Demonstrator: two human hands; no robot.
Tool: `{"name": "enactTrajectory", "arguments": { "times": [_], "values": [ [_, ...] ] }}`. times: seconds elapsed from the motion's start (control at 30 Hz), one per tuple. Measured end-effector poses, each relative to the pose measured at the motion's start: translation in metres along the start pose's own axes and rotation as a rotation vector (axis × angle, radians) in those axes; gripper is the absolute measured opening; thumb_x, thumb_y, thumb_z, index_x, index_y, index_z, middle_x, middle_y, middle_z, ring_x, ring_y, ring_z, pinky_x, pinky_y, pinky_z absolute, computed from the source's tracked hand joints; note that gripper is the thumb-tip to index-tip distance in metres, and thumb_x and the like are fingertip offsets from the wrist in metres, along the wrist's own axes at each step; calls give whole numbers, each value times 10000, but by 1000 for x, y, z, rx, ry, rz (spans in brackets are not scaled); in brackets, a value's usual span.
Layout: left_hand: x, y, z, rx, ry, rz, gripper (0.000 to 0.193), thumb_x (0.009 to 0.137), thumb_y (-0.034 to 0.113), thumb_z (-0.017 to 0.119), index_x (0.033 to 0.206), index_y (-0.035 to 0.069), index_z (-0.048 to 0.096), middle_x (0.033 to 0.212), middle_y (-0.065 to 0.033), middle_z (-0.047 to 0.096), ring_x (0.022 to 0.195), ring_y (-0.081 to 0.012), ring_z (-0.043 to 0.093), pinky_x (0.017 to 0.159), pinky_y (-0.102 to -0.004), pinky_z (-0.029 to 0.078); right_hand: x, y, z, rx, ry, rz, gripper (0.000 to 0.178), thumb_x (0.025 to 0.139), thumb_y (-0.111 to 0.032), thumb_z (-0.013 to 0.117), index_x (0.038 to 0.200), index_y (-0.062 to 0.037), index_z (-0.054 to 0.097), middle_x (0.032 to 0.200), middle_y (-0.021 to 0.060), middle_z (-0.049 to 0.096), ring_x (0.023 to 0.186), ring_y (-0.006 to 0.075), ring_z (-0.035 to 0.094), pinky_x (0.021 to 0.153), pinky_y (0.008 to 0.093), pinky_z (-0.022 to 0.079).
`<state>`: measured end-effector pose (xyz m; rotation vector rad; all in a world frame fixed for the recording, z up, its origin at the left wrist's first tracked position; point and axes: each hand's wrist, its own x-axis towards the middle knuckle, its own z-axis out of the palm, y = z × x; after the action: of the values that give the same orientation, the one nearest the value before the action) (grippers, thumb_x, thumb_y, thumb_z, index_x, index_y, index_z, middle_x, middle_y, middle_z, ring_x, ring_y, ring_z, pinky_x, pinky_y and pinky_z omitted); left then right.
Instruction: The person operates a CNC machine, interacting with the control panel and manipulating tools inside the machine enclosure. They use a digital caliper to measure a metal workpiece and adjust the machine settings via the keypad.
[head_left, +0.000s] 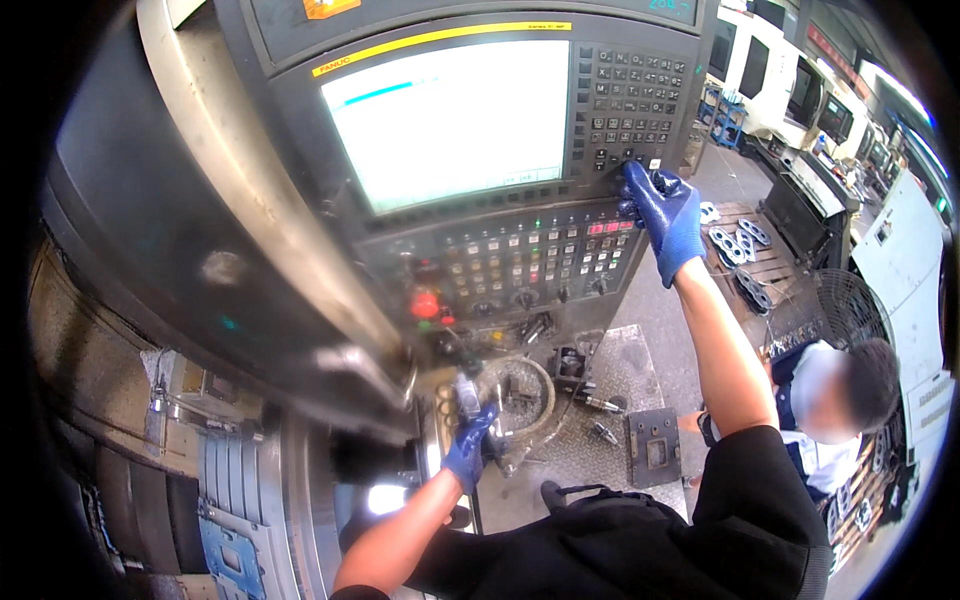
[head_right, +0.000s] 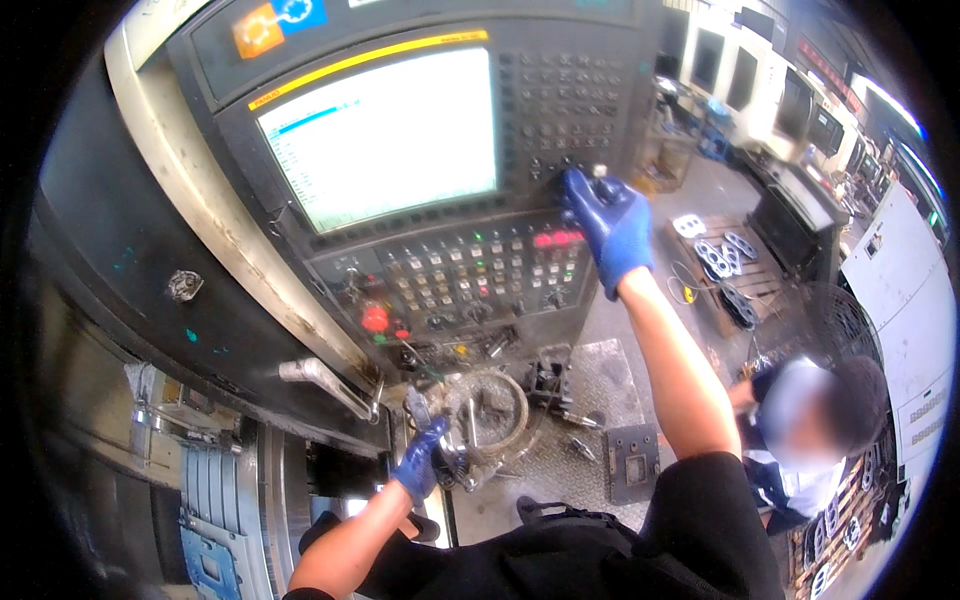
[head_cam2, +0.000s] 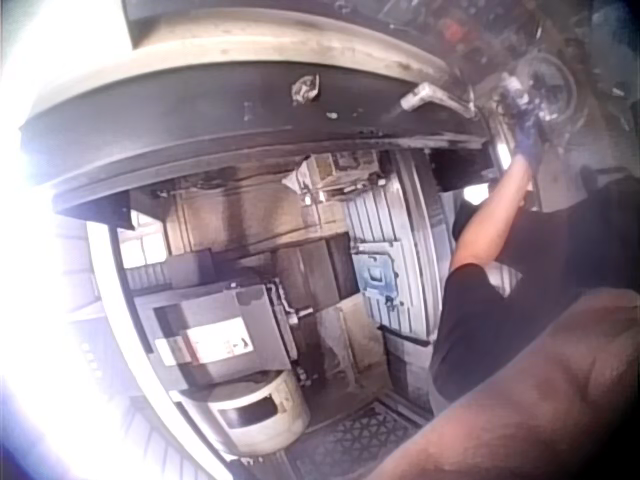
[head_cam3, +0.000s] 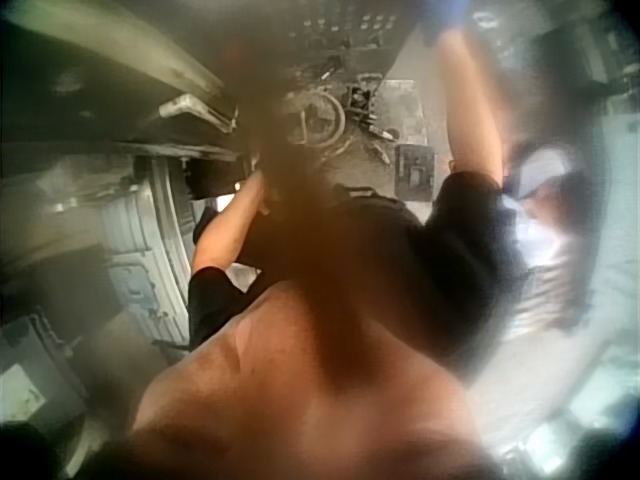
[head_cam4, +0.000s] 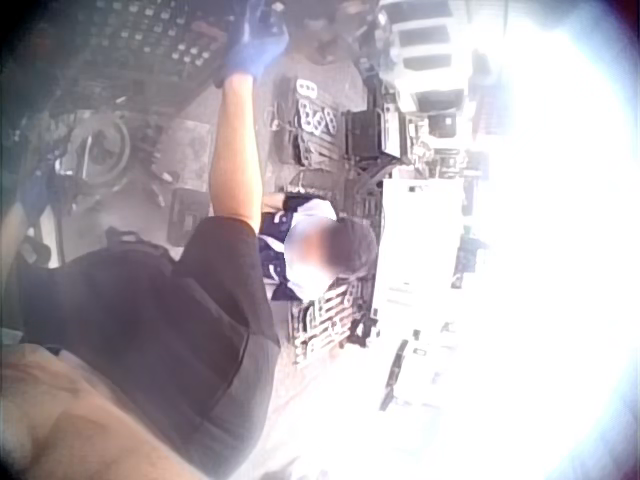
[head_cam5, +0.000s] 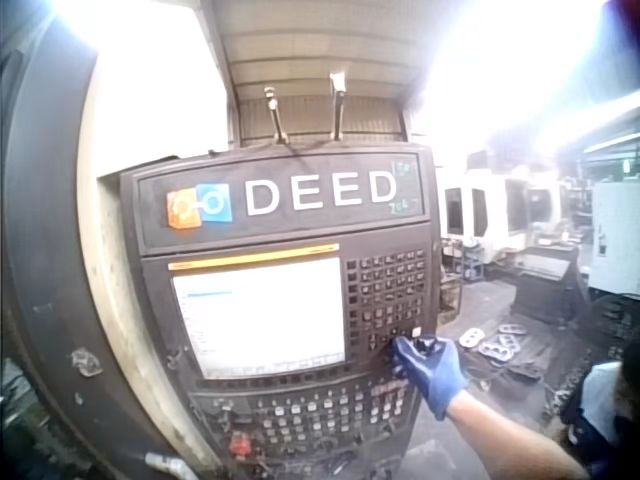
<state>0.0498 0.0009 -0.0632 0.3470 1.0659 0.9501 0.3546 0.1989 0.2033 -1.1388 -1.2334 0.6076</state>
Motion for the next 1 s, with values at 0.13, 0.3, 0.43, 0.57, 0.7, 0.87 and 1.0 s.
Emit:
{"name": "enactTrajectory", "arguments": {
  "times": [0.13, 0.3, 0.43, 0.57, 0.7, 0.87, 1.0],
  "values": [
    [-9, 6, 16, -3, 2, 41, 411, 931, 402, 679, 1234, 135, 604, 1015, -64, 660, 845, -228, 669, 752, -376, 561, 4, 10, -8, 64, -1, -9, 317, 934, -288, 732, 870, 23, 732, 736, 48, 713, 636, 87, 639, 593, 251, 477],
    [-18, 14, 14, -62, -56, -50, 626, 921, 412, 711, 1441, 147, 485, 1174, -66, 630, 962, -211, 643, 776, -353, 546, -8, -3, -3, 201, 87, 85, 318, 955, -317, 705, 901, -4, 704, 743, 63, 698, 589, 123, 662, 509, 243, 493],
    [-14, 11, 11, 2, 1, -19, 555, 915, 419, 720, 1373, 159, 545, 1107, -43, 639, 906, -181, 641, 716, -330, 535, -3, -9, -7, 229, 129, 146, 311, 958, -310, 703, 856, -17, 676, 735, 57, 679, 569, 121, 638, 496, 252, 500],
    [-9, 9, 13, 14, 37, -16, 446, 928, 388, 691, 1283, 139, 585, 1081, -60, 649, 873, -234, 667, 758, -389, 560, -1, -6, -9, 222, 167, 105, 312, 948, -308, 716, 871, -7, 686, 732, 54, 672, 566, 108, 616, 499, 250, 495],
    [-12, 11, 17, -18, -17, 3, 482, 936, 396, 688, 1326, 135, 577, 1089, -38, 639, 900, -188, 643, 773, -343, 530, -3, -7, -10, 237, 156, 93, 305, 946, -309, 718, 858, -18, 692, 730, 53, 675, 566, 108, 622, 504, 251, 495],
    [-10, 13, 15, -74, -77, -37, 542, 940, 386, 694, 1382, 120, 526, 1143, -61, 617, 941, -214, 657, 790, -369, 559, -6, 2, -1, 236, 103, 91, 343, 946, -298, 720, 817, 19, 700, 671, 57, 664, 535, 107, 612, 499, 256, 497],
    [-6, 9, 16, -56, -25, -23, 530, 935, 372, 705, 1372, 127, 529, 1123, -68, 616, 902, -218, 661, 732, -364, 567, -4, 0, 1, 245, 105, 80, 342, 949, -293, 717, 815, 21, 702, 674, 55, 666, 531, 108, 608, 498, 254, 498]
  ]
}}
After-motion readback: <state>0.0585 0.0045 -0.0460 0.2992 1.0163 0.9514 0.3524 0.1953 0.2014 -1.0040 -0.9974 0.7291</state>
